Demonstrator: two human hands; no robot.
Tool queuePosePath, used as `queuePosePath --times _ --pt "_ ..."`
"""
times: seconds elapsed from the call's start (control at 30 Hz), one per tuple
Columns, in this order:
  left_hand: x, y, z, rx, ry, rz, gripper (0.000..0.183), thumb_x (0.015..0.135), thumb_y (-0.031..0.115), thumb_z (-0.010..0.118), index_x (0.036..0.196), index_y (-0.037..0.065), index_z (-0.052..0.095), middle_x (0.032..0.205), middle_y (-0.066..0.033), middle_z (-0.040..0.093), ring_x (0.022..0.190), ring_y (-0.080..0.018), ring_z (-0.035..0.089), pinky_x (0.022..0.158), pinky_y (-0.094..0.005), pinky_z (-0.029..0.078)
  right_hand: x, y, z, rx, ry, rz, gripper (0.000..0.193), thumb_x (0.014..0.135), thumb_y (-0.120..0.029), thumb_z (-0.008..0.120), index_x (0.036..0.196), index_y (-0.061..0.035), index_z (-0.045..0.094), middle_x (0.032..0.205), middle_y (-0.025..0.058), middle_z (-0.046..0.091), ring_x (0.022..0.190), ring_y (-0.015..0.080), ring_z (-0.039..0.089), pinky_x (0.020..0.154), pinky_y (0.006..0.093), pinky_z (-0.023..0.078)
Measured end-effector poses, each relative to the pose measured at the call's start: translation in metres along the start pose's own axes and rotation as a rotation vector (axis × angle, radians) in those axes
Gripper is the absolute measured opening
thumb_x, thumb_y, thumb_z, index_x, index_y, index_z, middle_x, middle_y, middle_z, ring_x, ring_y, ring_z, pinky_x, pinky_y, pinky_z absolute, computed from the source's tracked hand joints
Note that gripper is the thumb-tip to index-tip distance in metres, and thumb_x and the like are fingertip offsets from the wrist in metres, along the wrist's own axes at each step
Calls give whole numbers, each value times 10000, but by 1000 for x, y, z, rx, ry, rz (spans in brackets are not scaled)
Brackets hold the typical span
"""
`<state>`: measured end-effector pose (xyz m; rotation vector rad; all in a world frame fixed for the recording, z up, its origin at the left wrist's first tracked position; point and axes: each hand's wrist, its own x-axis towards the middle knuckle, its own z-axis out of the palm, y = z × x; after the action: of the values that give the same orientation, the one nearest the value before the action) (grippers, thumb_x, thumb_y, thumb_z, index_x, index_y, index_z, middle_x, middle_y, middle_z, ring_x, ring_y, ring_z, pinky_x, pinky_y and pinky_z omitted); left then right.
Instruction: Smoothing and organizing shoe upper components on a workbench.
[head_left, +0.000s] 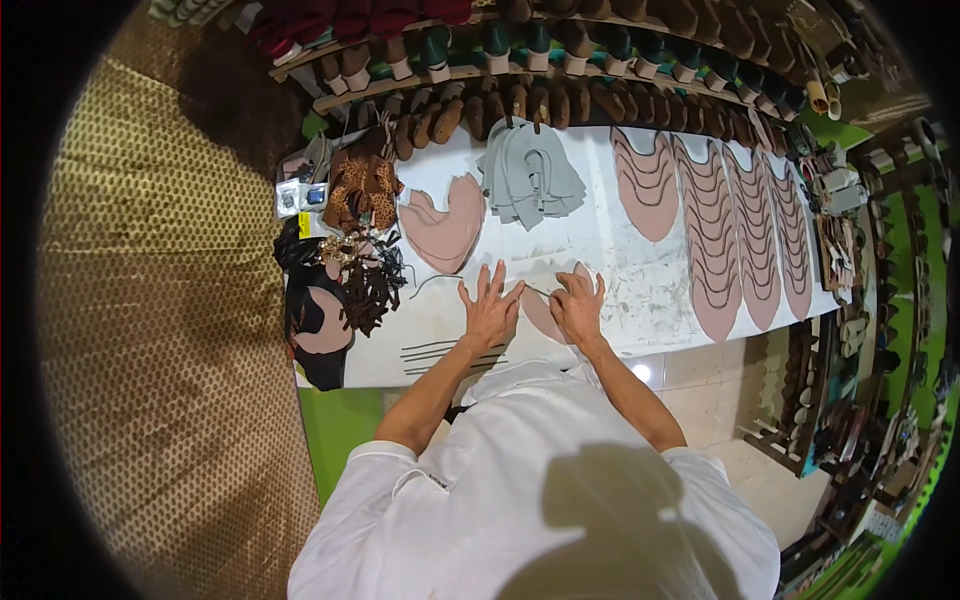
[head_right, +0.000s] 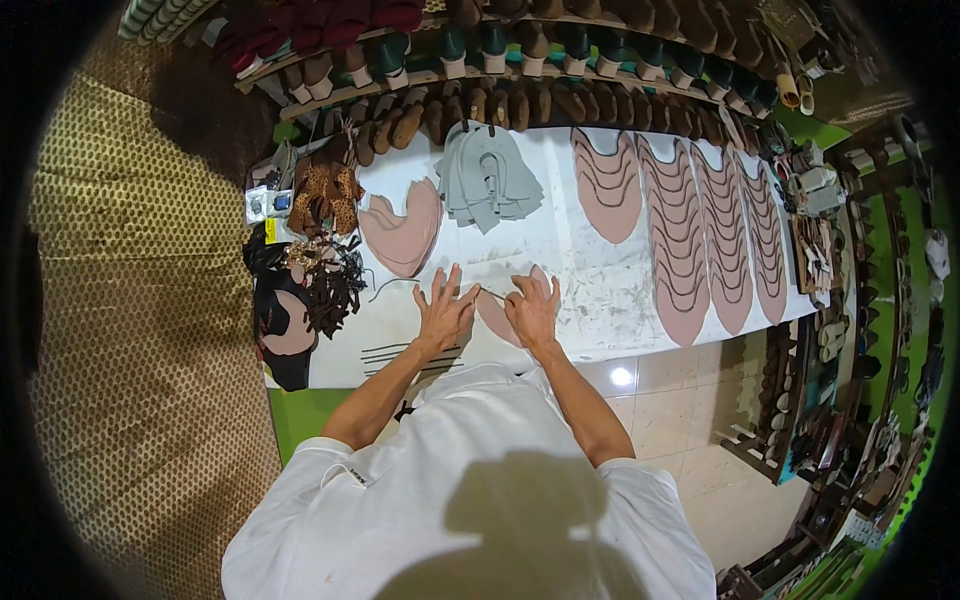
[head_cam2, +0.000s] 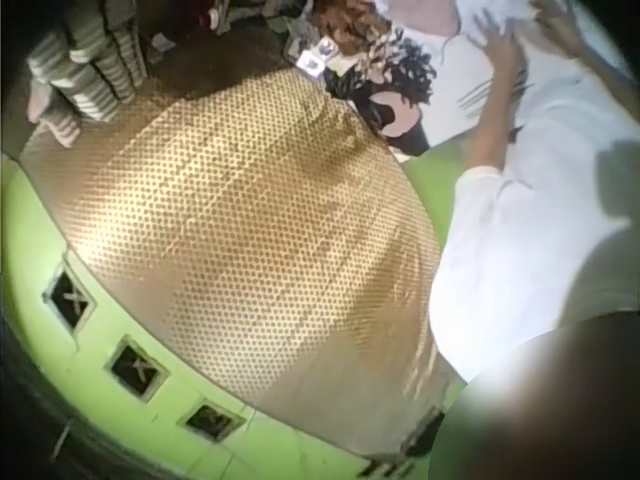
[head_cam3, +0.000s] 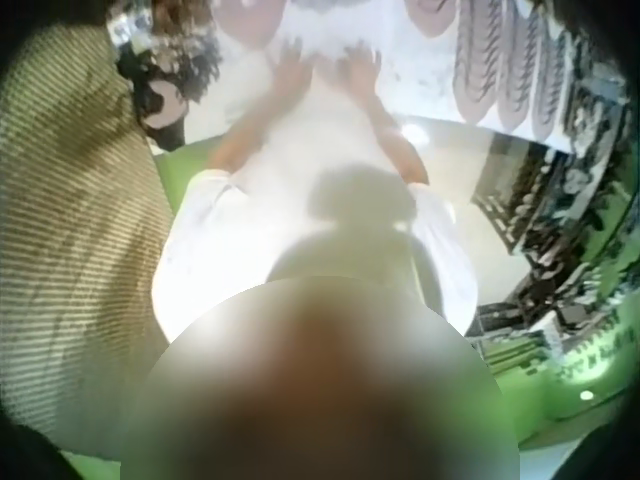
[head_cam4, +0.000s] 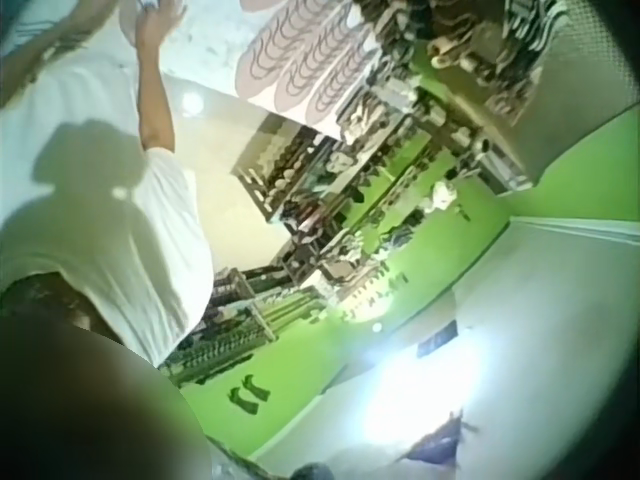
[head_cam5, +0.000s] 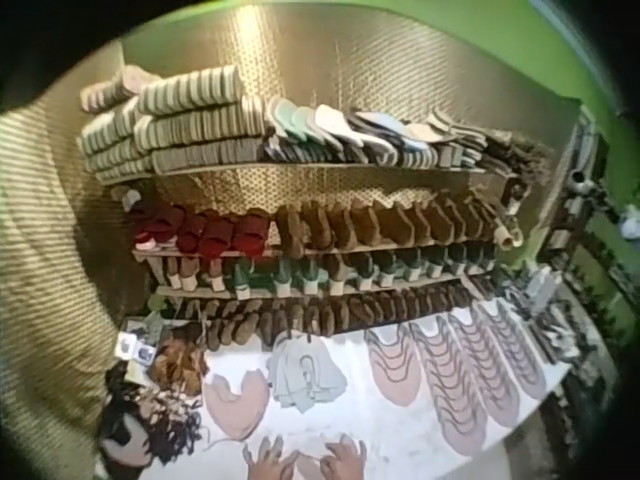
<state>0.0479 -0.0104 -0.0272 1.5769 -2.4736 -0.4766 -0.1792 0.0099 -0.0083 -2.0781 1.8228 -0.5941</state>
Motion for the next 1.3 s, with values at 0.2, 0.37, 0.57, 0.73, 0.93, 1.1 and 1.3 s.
queuePosePath --times 0.2,0.37,0.57,0.73,0.93,1.1,1.3 --pt "3 4 1 -64 -54 -98 490 966 345 645 1456 364 618 1745 -135 180 1580 -428 154 1094 -838 103 5 -8 -4 73 26 117 100 815 -184 741 778 -97 775 1373 52 623 1422 299 457 1204 694 132" --pt "9 6 -3 -172 -127 -185 493 926 375 655 1419 368 656 1753 -151 155 1589 -427 119 1095 -839 79 2 -8 1 90 4 170 109 777 -196 760 726 -100 768 1376 55 625 1480 335 400 1196 711 107" --pt "11 2 -3 -238 -137 -204 508 892 362 675 1399 378 678 1767 -144 114 1589 -432 111 1105 -830 73 1 -11 3 87 15 174 102 768 -197 767 722 -107 783 1368 47 629 1492 340 375 1203 701 99" --pt "12 4 -4 -259 -72 -187 489 895 318 680 1380 383 693 1770 -135 108 1587 -437 118 1108 -820 90 1 -10 4 92 10 169 101 765 -200 771 738 -107 800 1353 46 630 1484 334 381 1207 697 94" --pt "10 4 -4 -27 -85 37 444 963 294 633 1389 412 676 1774 -109 101 1590 -432 120 1107 -811 106 -1 -10 4 96 17 183 116 771 -205 763 725 -106 799 1340 44 635 1468 328 397 1202 707 95" --pt "11 4 -6 0 -132 21 421 985 313 619 1392 411 665 1770 -108 114 1591 -429 119 1105 -820 107 -1 -9 9 82 32 175 131 775 -228 756 730 -116 805 1345 40 631 1462 321 403 1201 711 88" --pt "10 6 -4 106 -102 101 458 1009 342 600 1465 376 597 1771 -107 94 1598 -414 103 1107 -825 99 -3 -9 14 76 47 175 137 773 -241 760 729 -123 812 1351 40 626 1465 334 399 1209 699 82"
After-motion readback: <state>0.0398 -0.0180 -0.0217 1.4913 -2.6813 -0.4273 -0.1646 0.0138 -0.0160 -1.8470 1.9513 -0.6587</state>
